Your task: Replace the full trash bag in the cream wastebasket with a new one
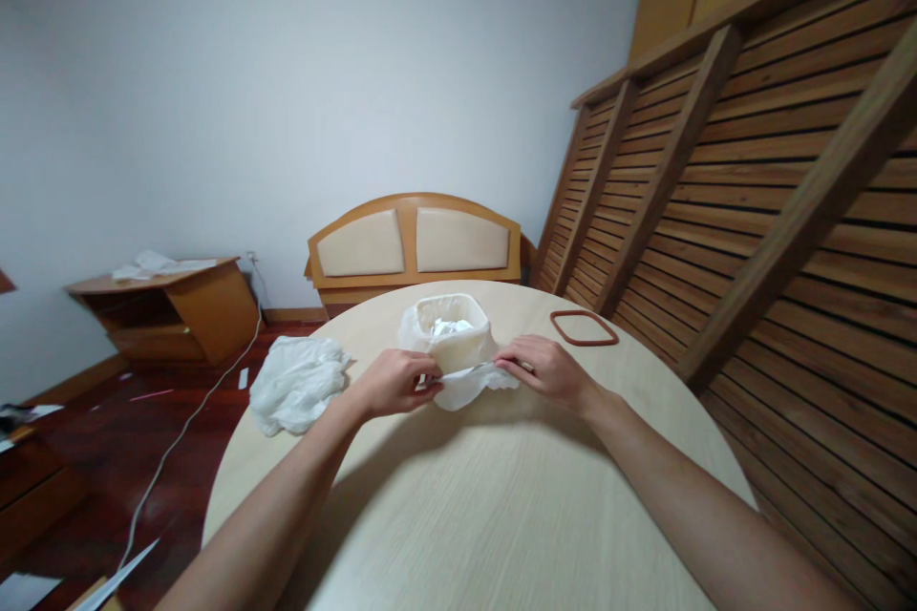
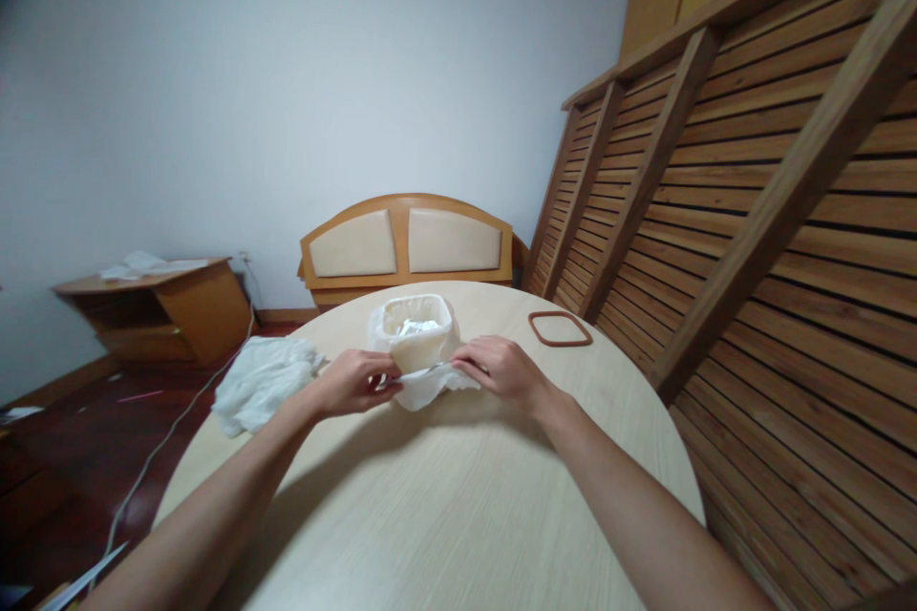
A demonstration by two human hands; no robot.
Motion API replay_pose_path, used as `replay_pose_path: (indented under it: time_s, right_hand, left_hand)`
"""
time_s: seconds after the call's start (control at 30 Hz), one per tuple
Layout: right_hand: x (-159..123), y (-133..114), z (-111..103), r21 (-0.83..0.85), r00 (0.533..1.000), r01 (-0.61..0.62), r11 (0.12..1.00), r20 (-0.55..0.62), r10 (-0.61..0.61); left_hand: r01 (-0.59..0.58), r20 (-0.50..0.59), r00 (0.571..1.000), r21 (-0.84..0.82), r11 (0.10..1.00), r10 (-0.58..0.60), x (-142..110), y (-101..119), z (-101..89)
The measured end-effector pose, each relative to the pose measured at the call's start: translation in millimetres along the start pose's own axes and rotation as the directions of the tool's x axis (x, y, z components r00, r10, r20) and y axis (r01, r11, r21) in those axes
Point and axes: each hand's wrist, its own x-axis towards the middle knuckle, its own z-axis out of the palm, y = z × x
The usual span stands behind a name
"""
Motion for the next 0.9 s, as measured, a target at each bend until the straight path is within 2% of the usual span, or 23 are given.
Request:
replay_pose_path:
  time_s: [0.17,0.33,0.4,0.6,0.8,0.9]
  right_hand:
    - [-1,-2,-1,-0.026,0.999,-0.030,0.999,-0.042,0.029]
    - [0,-2,0,-0.097,0.995,-0.024,0.995,-0.101,0.014]
    - [1,-3,-1,-0.116,0.992,-0.019,0.993,-0.123,0.005]
    - [4,-6,-4,-0.140,0.982,-0.057,0.988,-0.188,0.029]
    - [2,-2,-7,-0.126,0.970,-0.096,0.987,-0.235,0.065]
    - [1,0,-7,-0.124,0.969,-0.110,0.986,-0.235,0.079]
  left_hand:
    - [0.015,-0.195,0.981,0.051,0.999,-0.005,-4,-6,0.7]
    - [0.008,-0.271,0.963,0.069,0.998,0.011,-5,-15,-0.2]
    - [0.007,-0.245,0.969,0.038,0.999,0.002,-5,-16,-2.4]
    - [0.037,-0.056,0.998,-0.060,0.997,-0.041,-6,-9,-15.0]
    - [0.194,-0.012,0.980,-0.116,0.974,-0.197,-9,-7,-20.1]
    - [0.208,0.006,0.978,-0.129,0.970,-0.209,-10,-8,-18.8]
